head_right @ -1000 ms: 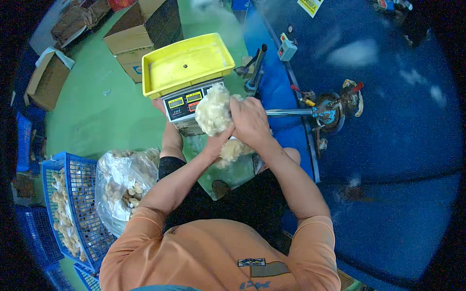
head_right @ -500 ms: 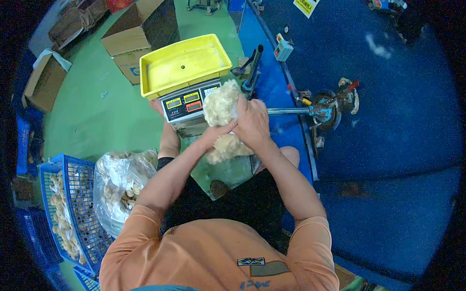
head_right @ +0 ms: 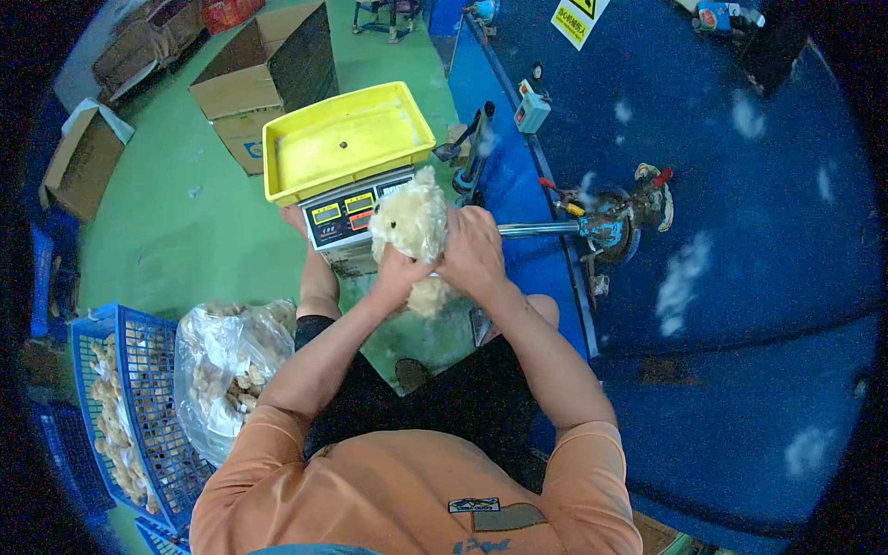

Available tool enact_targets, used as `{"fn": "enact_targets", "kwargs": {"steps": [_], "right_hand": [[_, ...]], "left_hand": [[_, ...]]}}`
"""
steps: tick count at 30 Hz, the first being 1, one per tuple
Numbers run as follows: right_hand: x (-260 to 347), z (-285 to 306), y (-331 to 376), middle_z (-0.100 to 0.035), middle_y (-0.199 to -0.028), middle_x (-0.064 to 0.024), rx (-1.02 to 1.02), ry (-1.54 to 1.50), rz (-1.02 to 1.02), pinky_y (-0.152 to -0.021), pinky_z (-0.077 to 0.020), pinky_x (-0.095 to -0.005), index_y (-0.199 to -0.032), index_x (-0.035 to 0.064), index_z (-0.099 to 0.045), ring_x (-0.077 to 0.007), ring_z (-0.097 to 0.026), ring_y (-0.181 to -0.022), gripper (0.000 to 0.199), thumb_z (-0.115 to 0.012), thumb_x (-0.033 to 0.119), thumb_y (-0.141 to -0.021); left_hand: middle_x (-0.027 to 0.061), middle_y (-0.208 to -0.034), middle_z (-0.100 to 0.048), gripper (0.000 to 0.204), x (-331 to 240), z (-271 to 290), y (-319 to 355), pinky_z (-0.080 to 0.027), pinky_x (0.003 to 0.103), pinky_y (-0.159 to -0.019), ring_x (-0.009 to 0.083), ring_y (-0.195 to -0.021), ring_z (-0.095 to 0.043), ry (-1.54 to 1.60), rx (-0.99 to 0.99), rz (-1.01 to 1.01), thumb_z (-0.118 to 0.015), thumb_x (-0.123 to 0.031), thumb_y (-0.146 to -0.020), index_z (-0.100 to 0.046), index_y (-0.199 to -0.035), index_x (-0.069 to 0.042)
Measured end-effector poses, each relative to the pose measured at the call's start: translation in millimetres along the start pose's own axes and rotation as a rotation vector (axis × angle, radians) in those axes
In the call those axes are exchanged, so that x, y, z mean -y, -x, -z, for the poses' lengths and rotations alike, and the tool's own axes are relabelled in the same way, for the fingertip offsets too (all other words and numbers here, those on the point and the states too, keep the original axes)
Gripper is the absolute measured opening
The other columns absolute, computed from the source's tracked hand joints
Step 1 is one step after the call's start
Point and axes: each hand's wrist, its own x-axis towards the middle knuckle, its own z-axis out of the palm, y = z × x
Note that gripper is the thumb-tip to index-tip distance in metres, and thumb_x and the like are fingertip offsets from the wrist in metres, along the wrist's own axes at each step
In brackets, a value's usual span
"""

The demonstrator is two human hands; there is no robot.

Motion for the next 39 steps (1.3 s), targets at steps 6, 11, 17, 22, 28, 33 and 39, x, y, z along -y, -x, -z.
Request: {"fn": "enact_targets", "kwargs": {"steps": [6, 11, 17, 22, 28, 33, 39], "right_hand": [[-4, -5, 4, -0.063, -0.095, -0.0141, -0.126, -0.124, -0.082, -0.094, -0.0417, -0.0423, -0.109, 0.0016, -0.065, -0.0318, -0.058, -0.09, 0.043, -0.072, 0.025, -0.074], [-1, -1, 4, -0.064, -0.095, -0.0132, -0.09, -0.155, -0.052, -0.088, -0.0444, -0.0415, -0.099, 0.0063, -0.067, -0.0311, -0.059, -0.091, 0.029, -0.068, 0.024, -0.076], [11, -4, -23, -0.067, -0.089, -0.0111, 0.31, 0.247, 0.191, -0.072, -0.0485, -0.0396, -0.092, 0.0077, -0.065, -0.0287, -0.062, -0.083, 0.018, -0.061, 0.02, -0.081], [8, -7, -35, -0.065, -0.074, -0.0072, 0.444, 0.191, 0.176, -0.067, -0.0489, -0.0414, -0.082, 0.0118, -0.059, -0.0266, -0.065, -0.076, 0.011, -0.056, 0.021, -0.086], [14, -12, -42, -0.065, -0.069, -0.0078, 0.241, 0.126, 0.165, -0.056, -0.0489, -0.0436, -0.081, 0.01, -0.057, -0.0291, -0.064, -0.062, 0.012, -0.054, 0.021, -0.086], [24, -6, -47, -0.066, -0.064, -0.0105, 0.372, 0.167, 0.065, -0.049, -0.0478, -0.0464, -0.081, 0.0082, -0.058, -0.0327, -0.062, -0.053, 0.021, -0.053, 0.027, -0.091], [38, 1, -51, -0.068, -0.069, -0.0135, 0.47, 0.163, -0.096, -0.052, -0.0489, -0.0472, -0.081, 0.0099, -0.068, -0.0374, -0.063, -0.056, 0.045, -0.05, 0.047, -0.099]], "left_hand": [[0.0216, -0.127, -0.062, 0.063, -17, 12, -22, -0.048, 0.041, -0.094, 0.0368, -0.11, -0.061, -0.259, 0.098, -0.036, -0.069, -0.021, -0.075, -0.056, -0.131, 0.002], [0.0223, -0.125, -0.062, 0.063, -30, 29, -24, -0.048, 0.041, -0.093, 0.0379, -0.11, -0.061, -0.267, 0.134, -0.099, -0.069, -0.021, -0.074, -0.055, -0.131, 0.002], [0.0217, -0.125, -0.062, 0.065, -37, 87, -17, -0.049, 0.041, -0.095, 0.0389, -0.109, -0.061, -0.008, 0.115, 0.014, -0.068, -0.02, -0.074, -0.053, -0.133, 0.002], [0.0188, -0.12, -0.063, 0.069, -61, 132, -83, -0.043, 0.045, -0.094, 0.0379, -0.103, -0.058, -0.772, 0.112, -0.445, -0.071, -0.018, -0.069, -0.053, -0.134, -0.002], [0.0156, -0.119, -0.062, 0.065, -16, 176, -183, -0.041, 0.048, -0.098, 0.0346, -0.108, -0.057, -1.272, -0.128, -0.424, -0.067, -0.015, -0.076, -0.051, -0.138, -0.007], [0.0107, -0.126, -0.062, 0.061, 44, 185, -205, -0.039, 0.051, -0.103, 0.0334, -0.115, -0.057, -1.409, 0.076, -0.02, -0.063, -0.016, -0.082, -0.051, -0.141, -0.015], [0.0185, -0.128, -0.057, 0.055, 28, 132, -111, -0.04, 0.048, -0.105, 0.0397, -0.12, -0.052, -0.818, -0.36, -0.51, -0.064, -0.007, -0.081, -0.052, -0.134, -0.003]]}}
